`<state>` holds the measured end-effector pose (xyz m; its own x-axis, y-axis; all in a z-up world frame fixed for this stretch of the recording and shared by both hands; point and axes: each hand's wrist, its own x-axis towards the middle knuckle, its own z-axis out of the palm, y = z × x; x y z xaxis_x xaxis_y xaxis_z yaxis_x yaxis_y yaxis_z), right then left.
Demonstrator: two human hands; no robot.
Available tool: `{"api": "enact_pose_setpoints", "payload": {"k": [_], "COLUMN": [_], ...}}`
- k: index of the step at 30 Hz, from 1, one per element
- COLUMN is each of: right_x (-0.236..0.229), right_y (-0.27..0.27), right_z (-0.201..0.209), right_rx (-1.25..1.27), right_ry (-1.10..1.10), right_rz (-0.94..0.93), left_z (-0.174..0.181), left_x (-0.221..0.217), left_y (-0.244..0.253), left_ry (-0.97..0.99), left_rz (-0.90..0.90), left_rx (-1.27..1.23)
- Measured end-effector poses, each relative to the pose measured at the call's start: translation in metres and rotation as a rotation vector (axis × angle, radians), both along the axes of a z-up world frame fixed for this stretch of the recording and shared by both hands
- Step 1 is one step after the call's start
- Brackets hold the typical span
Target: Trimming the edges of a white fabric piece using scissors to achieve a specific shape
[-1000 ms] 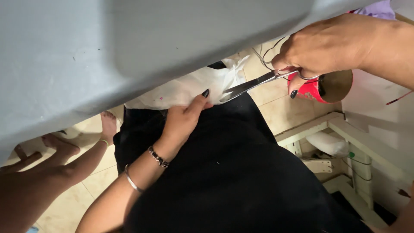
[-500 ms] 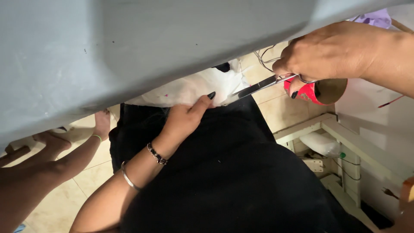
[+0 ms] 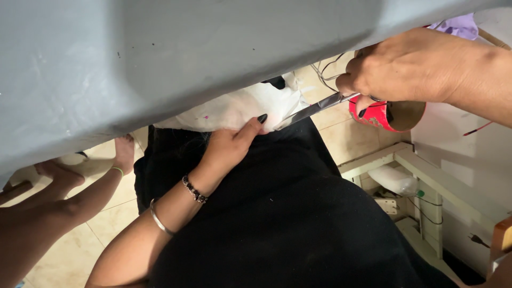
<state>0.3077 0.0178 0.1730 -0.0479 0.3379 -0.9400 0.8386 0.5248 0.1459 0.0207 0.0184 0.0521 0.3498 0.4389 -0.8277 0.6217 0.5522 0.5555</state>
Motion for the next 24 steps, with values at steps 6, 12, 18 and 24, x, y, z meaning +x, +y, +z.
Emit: {"api": "enact_pose_setpoints", "payload": {"k": [6, 12, 18, 24], "right_x": [-0.001, -0.007, 0.011, -0.015], "right_y": [-0.001, -0.03, -0.114, -0.161], "right_z": [-0.007, -0.003, -0.073, -0.114], "right_rx": [0.007, -0.12, -0.035, 0.14], "right_ry": [-0.013, 0.11, 0.532, 1.073], "right_rz": [0.061, -0.277, -0.568, -1.044], "left_z": [0.0, 0.019, 0.023, 0.008], "left_x": [-0.002, 0.003, 0.009, 0.026], "left_y": [0.0, 0.003, -0.003, -0.017], "left_ry": [0.02, -0.002, -0.134, -0.322], "left_rz": [0.001, 0.185, 0.328, 0.598], "left_rx": [-0.006, -0.121, -0.18, -0.186]}}
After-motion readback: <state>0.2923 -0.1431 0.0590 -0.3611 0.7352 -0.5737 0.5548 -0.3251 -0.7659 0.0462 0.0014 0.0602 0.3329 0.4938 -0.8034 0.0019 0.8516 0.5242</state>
